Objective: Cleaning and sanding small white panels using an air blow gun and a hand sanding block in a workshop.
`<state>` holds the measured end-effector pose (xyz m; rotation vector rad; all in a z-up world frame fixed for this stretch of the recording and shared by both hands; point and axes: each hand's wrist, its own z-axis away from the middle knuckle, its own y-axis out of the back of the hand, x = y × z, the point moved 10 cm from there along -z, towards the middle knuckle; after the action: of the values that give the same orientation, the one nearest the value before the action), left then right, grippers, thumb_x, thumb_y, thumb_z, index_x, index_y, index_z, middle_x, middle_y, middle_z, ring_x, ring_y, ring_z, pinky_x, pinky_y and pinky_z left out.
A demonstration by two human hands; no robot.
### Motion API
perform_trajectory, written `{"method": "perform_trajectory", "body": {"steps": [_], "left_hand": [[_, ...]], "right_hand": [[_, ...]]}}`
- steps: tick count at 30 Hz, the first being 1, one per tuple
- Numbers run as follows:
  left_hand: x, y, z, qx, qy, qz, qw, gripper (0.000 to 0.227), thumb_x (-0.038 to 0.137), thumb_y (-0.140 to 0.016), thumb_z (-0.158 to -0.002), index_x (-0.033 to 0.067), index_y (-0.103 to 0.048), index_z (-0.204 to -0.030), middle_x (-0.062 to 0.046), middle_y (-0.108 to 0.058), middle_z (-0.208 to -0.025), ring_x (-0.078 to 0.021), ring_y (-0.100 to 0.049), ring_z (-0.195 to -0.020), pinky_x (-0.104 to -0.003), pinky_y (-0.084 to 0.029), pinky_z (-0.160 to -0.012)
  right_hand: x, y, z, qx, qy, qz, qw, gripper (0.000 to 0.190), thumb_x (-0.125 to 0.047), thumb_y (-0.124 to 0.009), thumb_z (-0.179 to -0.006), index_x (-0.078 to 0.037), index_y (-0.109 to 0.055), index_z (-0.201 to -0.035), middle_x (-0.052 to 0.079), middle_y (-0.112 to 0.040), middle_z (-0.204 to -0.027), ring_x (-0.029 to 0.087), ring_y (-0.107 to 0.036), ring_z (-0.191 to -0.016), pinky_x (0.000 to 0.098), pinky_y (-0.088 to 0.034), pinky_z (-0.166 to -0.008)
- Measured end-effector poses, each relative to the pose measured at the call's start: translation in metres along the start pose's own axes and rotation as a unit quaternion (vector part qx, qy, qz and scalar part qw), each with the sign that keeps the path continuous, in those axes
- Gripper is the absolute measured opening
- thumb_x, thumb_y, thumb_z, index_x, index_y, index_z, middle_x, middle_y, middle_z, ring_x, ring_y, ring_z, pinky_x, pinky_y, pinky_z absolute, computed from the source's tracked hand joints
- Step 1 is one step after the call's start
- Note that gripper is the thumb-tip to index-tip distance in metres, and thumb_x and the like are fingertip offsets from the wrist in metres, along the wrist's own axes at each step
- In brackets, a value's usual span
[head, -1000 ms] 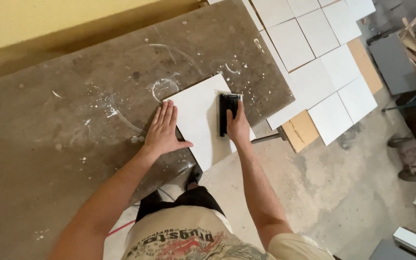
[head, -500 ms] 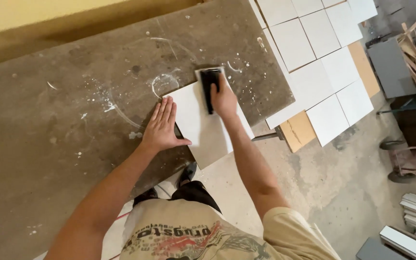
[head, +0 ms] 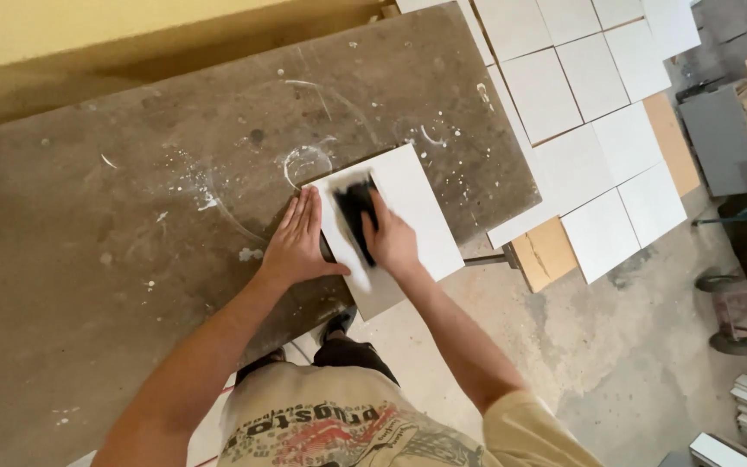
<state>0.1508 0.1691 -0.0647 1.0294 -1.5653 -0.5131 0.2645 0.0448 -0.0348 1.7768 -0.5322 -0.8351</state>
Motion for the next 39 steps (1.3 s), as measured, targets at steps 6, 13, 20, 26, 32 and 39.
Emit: {"method": "perform_trajectory", "body": {"steps": [6, 13, 20, 26, 32, 39], "left_hand": [[0.003, 0.002, -0.004, -0.003, -0.008, -0.026, 1.000, 0.163, 0.094, -0.070, -0.046, -0.0103, -0.017, -0.159, -0.031, -0.023, -0.164, -0.0410, -0.021, -0.154, -0.047, -0.011, -0.131], [0.000, -0.005, -0.001, -0.044, 0.001, -0.040, 0.998, 0.160, 0.095, -0.069, -0.051, -0.0091, -0.012, -0.160, -0.029, -0.018, -0.166, -0.0391, -0.018, -0.155, -0.046, -0.008, -0.130], [0.001, -0.010, -0.005, -0.101, 0.014, -0.048, 0.994, 0.161, 0.090, -0.072, -0.051, -0.0107, -0.009, -0.159, -0.031, -0.014, -0.167, -0.0401, -0.012, -0.157, -0.046, -0.004, -0.131], [0.007, -0.003, -0.007, -0.123, 0.025, -0.047, 0.991, 0.160, 0.086, -0.075, -0.050, -0.0123, -0.009, -0.158, -0.033, -0.014, -0.166, -0.0418, -0.011, -0.157, -0.047, -0.003, -0.131], [0.008, -0.004, -0.006, -0.141, 0.033, -0.049, 0.988, 0.157, 0.087, -0.071, -0.052, -0.0135, -0.011, -0.158, -0.033, -0.013, -0.166, -0.0417, -0.008, -0.157, -0.046, -0.001, -0.132], [0.012, 0.003, -0.009, -0.125, 0.021, -0.040, 0.991, 0.156, 0.085, -0.072, -0.054, -0.0158, -0.013, -0.157, -0.036, -0.015, -0.165, -0.0448, -0.011, -0.156, -0.049, -0.004, -0.130]], "right_hand": [[0.126, 0.019, -0.029, 0.098, -0.045, 0.072, 0.992, 0.044, -0.036, -0.063, -0.101, -0.011, -0.059, -0.137, 0.018, -0.074, -0.081, 0.038, -0.075, -0.074, 0.0505, -0.059, -0.063], [0.041, 0.021, 0.052, 0.020, 0.018, 0.034, 0.999, 0.049, -0.040, -0.064, -0.097, -0.022, -0.058, -0.142, 0.005, -0.077, -0.095, 0.026, -0.076, -0.086, 0.0373, -0.061, -0.072], [0.082, 0.022, 0.008, 0.025, -0.092, 0.011, 0.995, 0.046, -0.036, -0.062, -0.100, -0.016, -0.056, -0.141, 0.018, -0.076, -0.103, 0.038, -0.075, -0.093, 0.0504, -0.060, -0.079], [0.096, 0.057, 0.111, 0.036, -0.042, 0.081, 0.995, 0.046, -0.038, -0.066, -0.097, -0.019, -0.062, -0.139, 0.010, -0.077, -0.093, 0.029, -0.076, -0.082, 0.0404, -0.061, -0.069], [0.060, 0.040, 0.081, 0.099, -0.058, 0.039, 0.993, 0.046, -0.033, -0.067, -0.097, -0.015, -0.061, -0.139, 0.015, -0.076, -0.094, 0.033, -0.076, -0.083, 0.0438, -0.061, -0.067], [0.154, 0.060, 0.135, 0.071, -0.079, 0.097, 0.990, 0.044, -0.039, -0.064, -0.099, -0.019, -0.063, -0.138, 0.011, -0.076, -0.093, 0.032, -0.076, -0.078, 0.0442, -0.061, -0.066]]}}
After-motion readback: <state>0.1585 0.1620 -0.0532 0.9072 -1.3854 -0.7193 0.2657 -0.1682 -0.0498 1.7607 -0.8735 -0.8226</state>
